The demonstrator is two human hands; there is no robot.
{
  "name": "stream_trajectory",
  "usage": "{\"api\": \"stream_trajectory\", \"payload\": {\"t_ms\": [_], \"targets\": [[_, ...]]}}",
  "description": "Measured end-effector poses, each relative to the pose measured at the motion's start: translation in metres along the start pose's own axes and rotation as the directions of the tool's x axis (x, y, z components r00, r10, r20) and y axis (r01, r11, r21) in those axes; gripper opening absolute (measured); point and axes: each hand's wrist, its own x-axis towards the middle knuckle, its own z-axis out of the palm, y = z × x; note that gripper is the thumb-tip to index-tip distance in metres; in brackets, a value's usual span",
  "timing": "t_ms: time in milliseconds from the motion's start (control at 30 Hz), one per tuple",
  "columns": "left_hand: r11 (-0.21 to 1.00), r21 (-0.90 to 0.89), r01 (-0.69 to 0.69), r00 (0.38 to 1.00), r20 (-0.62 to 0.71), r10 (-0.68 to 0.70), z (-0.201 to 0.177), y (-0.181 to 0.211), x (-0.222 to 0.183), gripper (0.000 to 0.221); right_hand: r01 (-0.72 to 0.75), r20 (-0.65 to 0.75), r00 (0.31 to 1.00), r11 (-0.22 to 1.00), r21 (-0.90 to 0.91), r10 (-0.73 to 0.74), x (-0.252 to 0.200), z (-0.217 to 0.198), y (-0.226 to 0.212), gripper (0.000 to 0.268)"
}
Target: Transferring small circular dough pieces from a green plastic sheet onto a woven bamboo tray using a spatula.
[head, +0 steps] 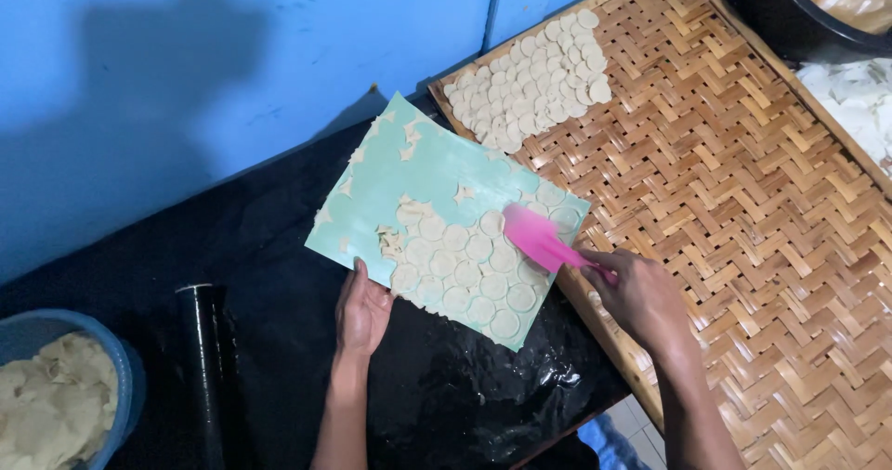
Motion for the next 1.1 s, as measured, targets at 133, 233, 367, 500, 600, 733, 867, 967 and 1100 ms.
{"api": "stream_trajectory", "payload": {"t_ms": [133, 233, 367, 500, 600, 733, 867, 967, 1100], "targets": [[1.0, -0.013, -0.007, 1.0, -0.025, 0.007, -0.008, -0.006, 0.004, 0.06, 0.021, 0.053, 0.998, 0.992, 0.127, -0.028, 0.011, 0.013, 0.014, 0.034], [1.0, -0.014, -0.008, 0.999, -0.031, 0.008, 0.0, -0.002, 0.002, 0.06, -0.052, 0.125, 0.992, 0.949, 0.31, 0.014, 0.018, 0.031, 0.033, 0.037], [1.0, -0.019, -0.002, 0.999, -0.033, 0.001, 0.0, -0.002, 0.001, 0.062, -0.145, 0.238, 0.971, 0.792, 0.593, 0.0, 0.029, 0.061, 0.067, 0.041], [0.998, 0.053, 0.016, 0.998, -0.054, -0.013, 0.017, 0.008, 0.001, 0.064, -0.193, 0.229, 0.973, 0.63, 0.752, 0.024, 0.045, 0.065, 0.077, 0.04], [0.997, 0.075, 0.013, 0.998, -0.063, -0.008, 0.017, 0.006, 0.001, 0.064, -0.063, 0.029, 0.998, 0.673, 0.737, 0.062, 0.078, 0.061, 0.095, 0.037], [0.999, 0.033, 0.03, 0.993, -0.119, -0.026, 0.008, -0.001, 0.004, 0.064, 0.041, -0.258, 0.955, 0.799, 0.599, 0.144, 0.147, 0.041, 0.113, 0.035], [0.999, 0.028, 0.039, 0.984, -0.175, -0.034, 0.015, 0.001, 0.003, 0.063, 0.0, -0.392, 0.899, 0.896, 0.445, 0.194, 0.22, 0.025, 0.123, 0.035], [0.996, 0.066, 0.064, 0.976, -0.214, -0.049, 0.025, 0.006, 0.001, 0.062, 0.01, -0.431, 0.879, 0.895, 0.446, 0.205, 0.266, 0.031, 0.135, 0.035], [0.996, 0.053, 0.073, 0.966, -0.25, -0.058, 0.015, -0.001, 0.005, 0.062, 0.016, -0.444, 0.871, 0.89, 0.455, 0.211, 0.297, 0.021, 0.125, 0.033]]}}
